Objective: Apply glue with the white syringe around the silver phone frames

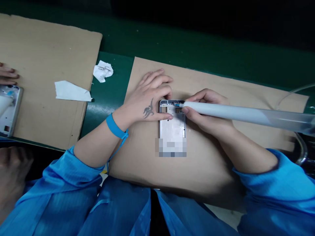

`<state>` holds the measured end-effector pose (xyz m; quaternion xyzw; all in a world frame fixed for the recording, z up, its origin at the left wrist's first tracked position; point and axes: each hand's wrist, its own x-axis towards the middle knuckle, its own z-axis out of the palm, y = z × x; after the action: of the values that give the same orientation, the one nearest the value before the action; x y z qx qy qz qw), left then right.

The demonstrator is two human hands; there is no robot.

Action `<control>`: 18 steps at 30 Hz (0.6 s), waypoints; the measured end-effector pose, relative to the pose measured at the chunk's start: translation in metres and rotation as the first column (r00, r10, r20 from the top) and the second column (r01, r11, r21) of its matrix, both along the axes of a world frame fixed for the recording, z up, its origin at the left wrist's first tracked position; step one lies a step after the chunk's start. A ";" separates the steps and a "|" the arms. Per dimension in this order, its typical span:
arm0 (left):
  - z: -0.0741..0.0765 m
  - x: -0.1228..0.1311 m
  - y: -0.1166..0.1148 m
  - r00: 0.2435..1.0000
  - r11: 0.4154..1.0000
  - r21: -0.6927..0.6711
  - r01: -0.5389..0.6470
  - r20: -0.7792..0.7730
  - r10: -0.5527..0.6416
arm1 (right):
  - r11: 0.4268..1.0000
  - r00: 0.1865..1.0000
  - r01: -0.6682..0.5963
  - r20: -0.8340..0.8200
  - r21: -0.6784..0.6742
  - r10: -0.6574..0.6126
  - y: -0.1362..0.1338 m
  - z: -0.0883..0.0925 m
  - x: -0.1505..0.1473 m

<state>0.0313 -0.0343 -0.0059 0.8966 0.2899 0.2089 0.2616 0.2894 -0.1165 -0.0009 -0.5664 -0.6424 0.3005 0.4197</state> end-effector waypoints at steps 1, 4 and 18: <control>0.000 0.000 0.000 1.000 1.000 -0.005 0.000 -0.002 0.000 | 1.000 1.000 0.007 0.001 0.002 -0.007 0.000 0.000 -0.001; 0.001 0.001 0.000 1.000 1.000 -0.015 -0.005 -0.002 0.005 | 1.000 1.000 0.017 0.009 0.002 -0.017 -0.001 0.000 -0.002; 0.002 0.000 0.000 1.000 1.000 -0.018 -0.001 -0.013 0.001 | 0.999 0.999 0.037 0.024 -0.034 -0.036 -0.001 -0.002 0.001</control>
<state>0.0315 -0.0348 -0.0043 0.8953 0.2939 0.2006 0.2678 0.2906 -0.1175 -0.0031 -0.5888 -0.6316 0.2969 0.4078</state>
